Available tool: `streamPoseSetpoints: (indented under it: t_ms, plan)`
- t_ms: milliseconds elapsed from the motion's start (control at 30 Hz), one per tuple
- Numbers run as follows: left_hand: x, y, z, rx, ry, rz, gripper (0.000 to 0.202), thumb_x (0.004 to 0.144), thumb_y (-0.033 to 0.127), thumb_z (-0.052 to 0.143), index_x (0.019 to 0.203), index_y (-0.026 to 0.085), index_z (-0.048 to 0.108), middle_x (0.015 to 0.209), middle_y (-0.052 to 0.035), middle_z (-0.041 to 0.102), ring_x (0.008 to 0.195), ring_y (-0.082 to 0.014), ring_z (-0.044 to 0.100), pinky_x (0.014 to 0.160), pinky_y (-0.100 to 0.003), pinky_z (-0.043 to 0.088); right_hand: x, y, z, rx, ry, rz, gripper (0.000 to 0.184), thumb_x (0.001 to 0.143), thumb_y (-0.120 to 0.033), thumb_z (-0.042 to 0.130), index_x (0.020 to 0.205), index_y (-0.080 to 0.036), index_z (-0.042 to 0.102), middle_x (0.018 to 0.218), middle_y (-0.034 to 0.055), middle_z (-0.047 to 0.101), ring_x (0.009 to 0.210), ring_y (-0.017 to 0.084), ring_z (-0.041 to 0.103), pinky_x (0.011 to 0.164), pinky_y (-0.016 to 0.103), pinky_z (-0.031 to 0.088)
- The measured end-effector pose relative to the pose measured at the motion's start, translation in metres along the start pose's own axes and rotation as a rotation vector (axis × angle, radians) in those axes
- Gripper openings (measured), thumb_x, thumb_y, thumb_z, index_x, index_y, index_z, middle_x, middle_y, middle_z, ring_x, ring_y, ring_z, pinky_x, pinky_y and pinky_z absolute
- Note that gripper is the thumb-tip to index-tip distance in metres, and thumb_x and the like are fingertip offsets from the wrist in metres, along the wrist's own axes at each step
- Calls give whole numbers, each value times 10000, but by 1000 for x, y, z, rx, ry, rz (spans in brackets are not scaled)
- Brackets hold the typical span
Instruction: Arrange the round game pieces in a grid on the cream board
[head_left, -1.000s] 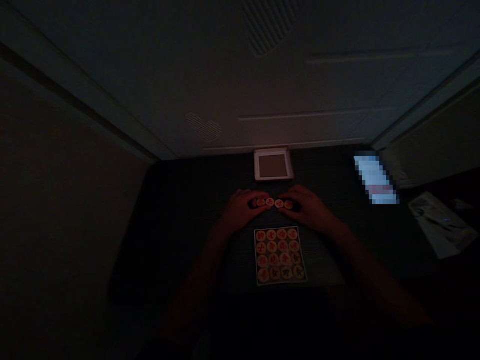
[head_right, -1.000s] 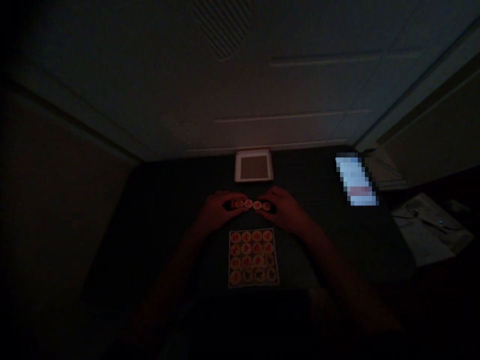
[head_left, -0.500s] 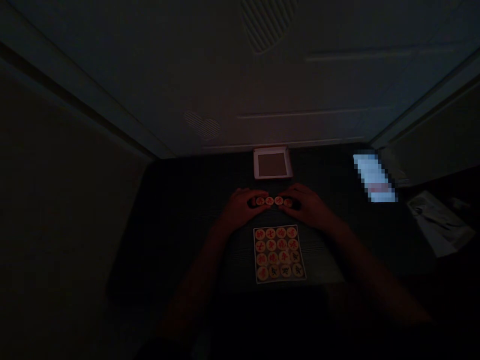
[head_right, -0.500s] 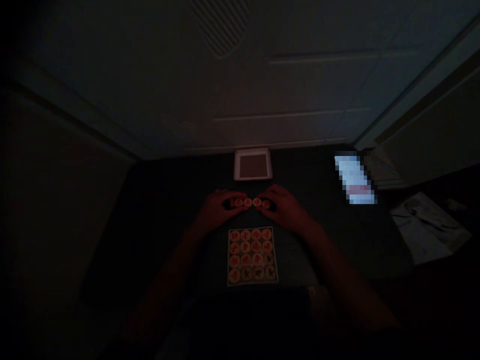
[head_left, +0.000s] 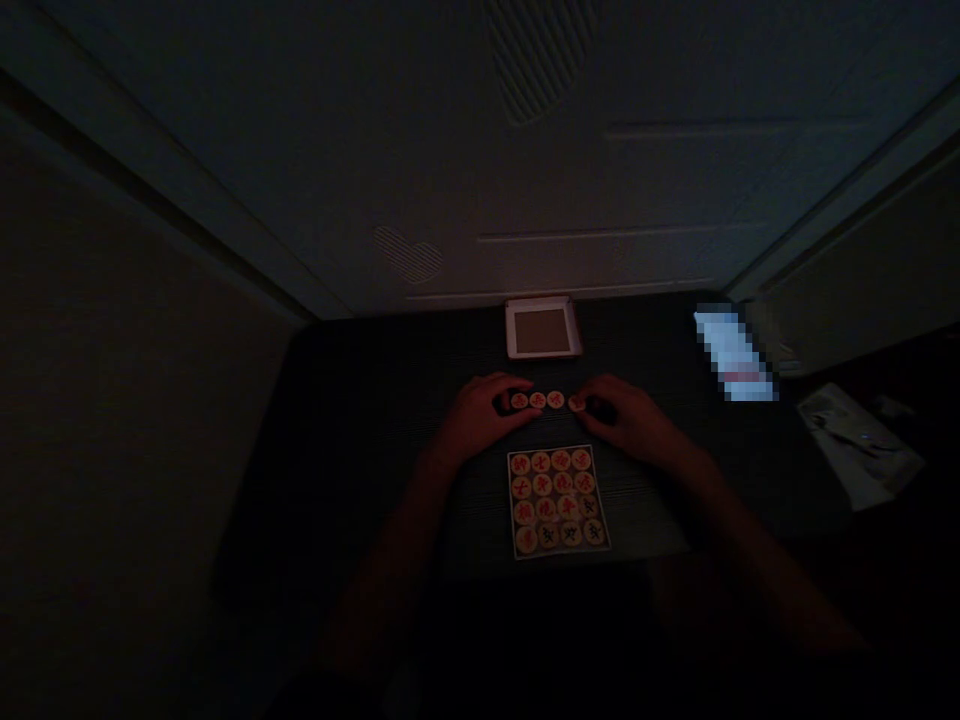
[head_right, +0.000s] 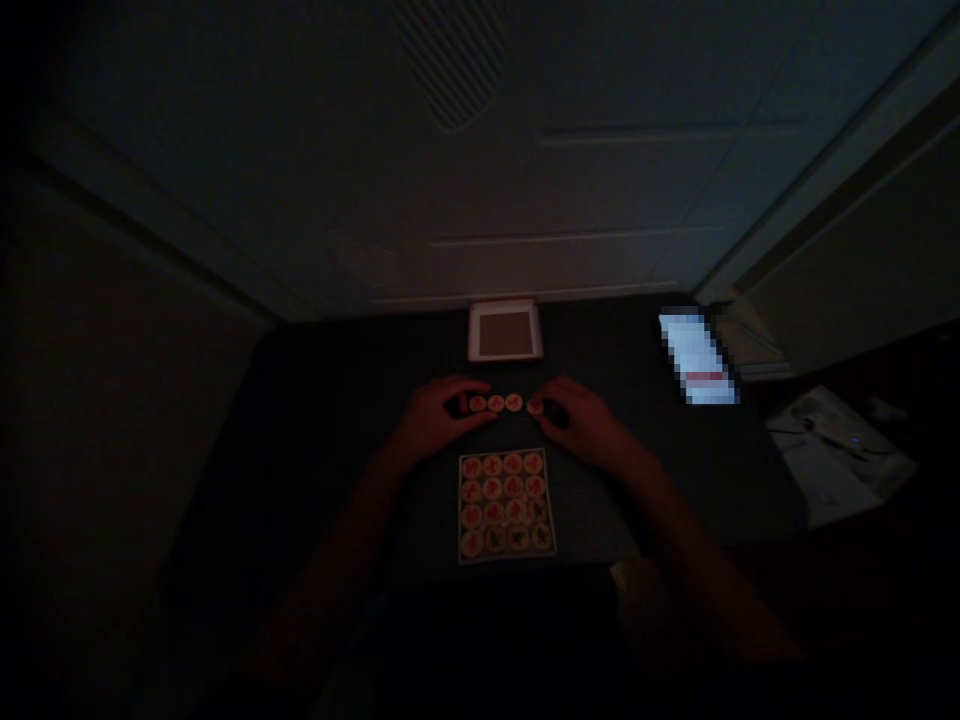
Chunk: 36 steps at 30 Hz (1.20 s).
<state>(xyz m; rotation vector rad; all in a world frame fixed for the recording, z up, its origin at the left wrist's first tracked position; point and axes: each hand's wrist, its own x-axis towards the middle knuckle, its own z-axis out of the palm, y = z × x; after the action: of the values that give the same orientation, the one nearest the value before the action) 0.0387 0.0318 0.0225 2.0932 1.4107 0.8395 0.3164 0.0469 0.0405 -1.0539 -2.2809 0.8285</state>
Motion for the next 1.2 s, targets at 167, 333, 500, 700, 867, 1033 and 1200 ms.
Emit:
streamPoseSetpoints:
  t_ms: [167, 333, 500, 700, 867, 1033, 1200]
  plan:
    - [-1, -2, -2, -4, -13, 12, 359, 846, 431, 781, 1160, 273, 702, 1047, -20, 739, 850, -185, 663, 873, -393, 520, 0, 4, 8, -3, 74, 35, 187, 909, -259, 660, 1093, -240, 683, 1110, 68, 705, 933, 208, 669, 835, 361, 555]
    - [-3, -5, -8, -9, -30, 36, 378, 845, 415, 783, 1182, 270, 691, 1097, -37, 718, 878, -193, 653, 872, -397, 536, -8, 3, 10, 22, 179, 154, 199, 939, -369, 650, 1071, -228, 698, 994, 53, 734, 777, 181, 666, 704, 330, 557]
    - [-4, -6, -11, 14, -39, 58, 351, 847, 388, 782, 1164, 265, 697, 1087, -33, 710, 902, -200, 647, 874, -393, 531, -46, -19, 13, 75, 386, 292, 235, 933, -454, 665, 1029, -243, 708, 1028, 60, 749, 842, 209, 691, 734, 357, 563]
    - [-3, -6, -8, 22, -38, 53, 344, 854, 375, 776, 1171, 268, 695, 1087, -32, 700, 886, -194, 636, 860, -390, 522, -110, -51, 43, 188, 479, 417, 173, 927, -432, 685, 985, -271, 702, 1144, 80, 736, 1008, 256, 712, 826, 409, 600]
    - [-3, -7, -9, -3, -36, 48, 364, 854, 391, 775, 1183, 264, 687, 1093, -37, 687, 854, -180, 629, 826, -374, 524, -127, -62, 55, 106, 452, 394, 205, 933, -383, 676, 1115, -305, 730, 1186, 88, 719, 1083, 285, 694, 933, 500, 585]
    - [-3, -6, -9, -9, -29, 37, 358, 852, 378, 776, 1182, 274, 688, 1111, -33, 687, 851, -177, 629, 836, -380, 523, -124, -61, 51, 99, 401, 384, 215, 945, -381, 663, 1145, -346, 736, 1217, 76, 696, 1105, 282, 687, 944, 506, 590]
    - [-3, -6, -9, 0, -26, 29, 354, 853, 388, 778, 1180, 280, 694, 1092, -32, 684, 851, -180, 627, 837, -383, 525, -126, -58, 50, 124, 424, 395, 202, 934, -390, 674, 1118, -342, 742, 1192, 77, 680, 1100, 278, 678, 952, 501, 587]
